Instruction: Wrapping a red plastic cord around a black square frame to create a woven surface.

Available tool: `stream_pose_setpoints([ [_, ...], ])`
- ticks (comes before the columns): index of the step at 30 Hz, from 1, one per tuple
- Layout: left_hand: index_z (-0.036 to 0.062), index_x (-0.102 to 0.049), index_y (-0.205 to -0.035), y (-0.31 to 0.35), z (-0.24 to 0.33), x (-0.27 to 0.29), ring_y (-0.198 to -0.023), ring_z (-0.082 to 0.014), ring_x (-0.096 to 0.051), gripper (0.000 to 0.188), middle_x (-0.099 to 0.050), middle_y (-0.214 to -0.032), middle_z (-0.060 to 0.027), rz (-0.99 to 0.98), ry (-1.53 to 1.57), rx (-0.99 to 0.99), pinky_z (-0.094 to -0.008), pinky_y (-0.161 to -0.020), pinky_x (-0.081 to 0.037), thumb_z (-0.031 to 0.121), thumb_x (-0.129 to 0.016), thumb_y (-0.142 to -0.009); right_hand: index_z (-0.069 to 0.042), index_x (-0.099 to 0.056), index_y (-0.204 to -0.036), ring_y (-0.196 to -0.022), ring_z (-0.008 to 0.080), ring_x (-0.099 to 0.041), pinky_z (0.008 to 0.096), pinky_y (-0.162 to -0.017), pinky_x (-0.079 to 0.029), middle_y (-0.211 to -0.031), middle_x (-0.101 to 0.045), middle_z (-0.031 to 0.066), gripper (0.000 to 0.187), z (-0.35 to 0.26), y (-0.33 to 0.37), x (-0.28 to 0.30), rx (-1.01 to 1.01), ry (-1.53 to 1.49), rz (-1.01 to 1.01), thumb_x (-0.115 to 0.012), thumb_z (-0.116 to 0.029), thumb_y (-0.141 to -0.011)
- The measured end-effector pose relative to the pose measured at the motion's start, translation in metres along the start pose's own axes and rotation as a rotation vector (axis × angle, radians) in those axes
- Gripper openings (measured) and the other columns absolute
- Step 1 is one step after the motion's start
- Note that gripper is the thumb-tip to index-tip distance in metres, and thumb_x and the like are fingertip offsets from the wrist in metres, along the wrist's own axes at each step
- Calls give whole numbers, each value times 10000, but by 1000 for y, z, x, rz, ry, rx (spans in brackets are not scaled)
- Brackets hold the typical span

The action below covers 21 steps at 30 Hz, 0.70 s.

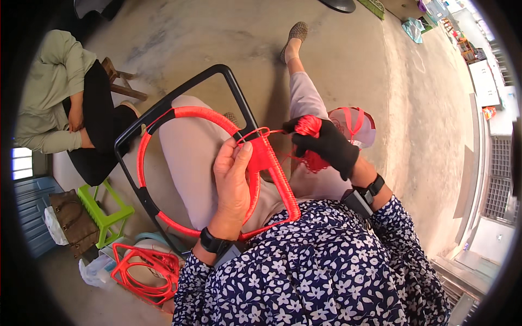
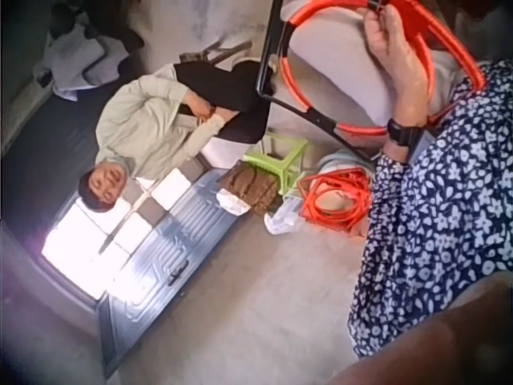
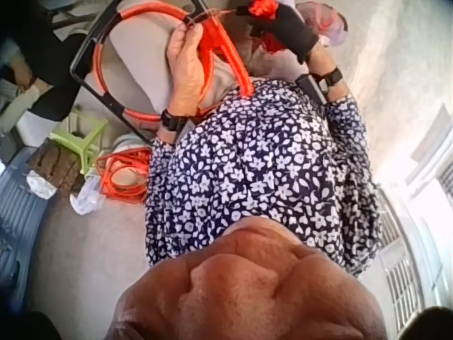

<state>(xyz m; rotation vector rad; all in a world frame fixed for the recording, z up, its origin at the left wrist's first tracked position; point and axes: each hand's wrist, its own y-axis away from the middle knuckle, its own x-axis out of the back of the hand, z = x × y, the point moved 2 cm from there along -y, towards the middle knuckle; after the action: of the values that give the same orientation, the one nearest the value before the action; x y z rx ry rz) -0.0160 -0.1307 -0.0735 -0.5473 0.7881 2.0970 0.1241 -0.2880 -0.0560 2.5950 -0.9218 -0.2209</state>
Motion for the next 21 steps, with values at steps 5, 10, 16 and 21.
stream_pose_setpoints([
  [5,-12,-570,-1134,2,2,-6,-868,-61,-609,196,-663,-981,-27,-29,14,6,-202,-799,-479,89,-557,-967,24,-638,-1074,-770,99,-627,265,-702,-515,-874,-667,44,297,-5,-22,-30,82,-218,-70,-701,-191,-879],
  [10,-12,-573,-1127,0,-1,0,-864,-47,-586,199,-650,-980,-13,-15,-4,-10,-201,-799,-464,102,-567,-964,-9,-661,-971,-768,92,-618,268,-698,-504,-836,-678,28,211,-25,-26,-30,345,190,-87,-736,-153,-837],
  [16,-10,-584,-1101,1,2,-3,-854,-41,-570,185,-640,-975,-8,-13,4,9,-196,-785,-455,116,-572,-965,-23,-656,-970,-732,109,-598,271,-694,-499,-798,-662,85,211,-22,-18,-12,461,513,49,-747,-135,-816],
  [21,-2,-605,-1062,1,-1,-2,-838,-46,-574,164,-642,-959,-10,-23,28,46,-194,-772,-455,130,-578,-968,-19,-658,-1002,-732,103,-607,268,-671,-501,-794,-660,49,208,-22,-17,-8,303,377,-24,-727,-110,-828],
])
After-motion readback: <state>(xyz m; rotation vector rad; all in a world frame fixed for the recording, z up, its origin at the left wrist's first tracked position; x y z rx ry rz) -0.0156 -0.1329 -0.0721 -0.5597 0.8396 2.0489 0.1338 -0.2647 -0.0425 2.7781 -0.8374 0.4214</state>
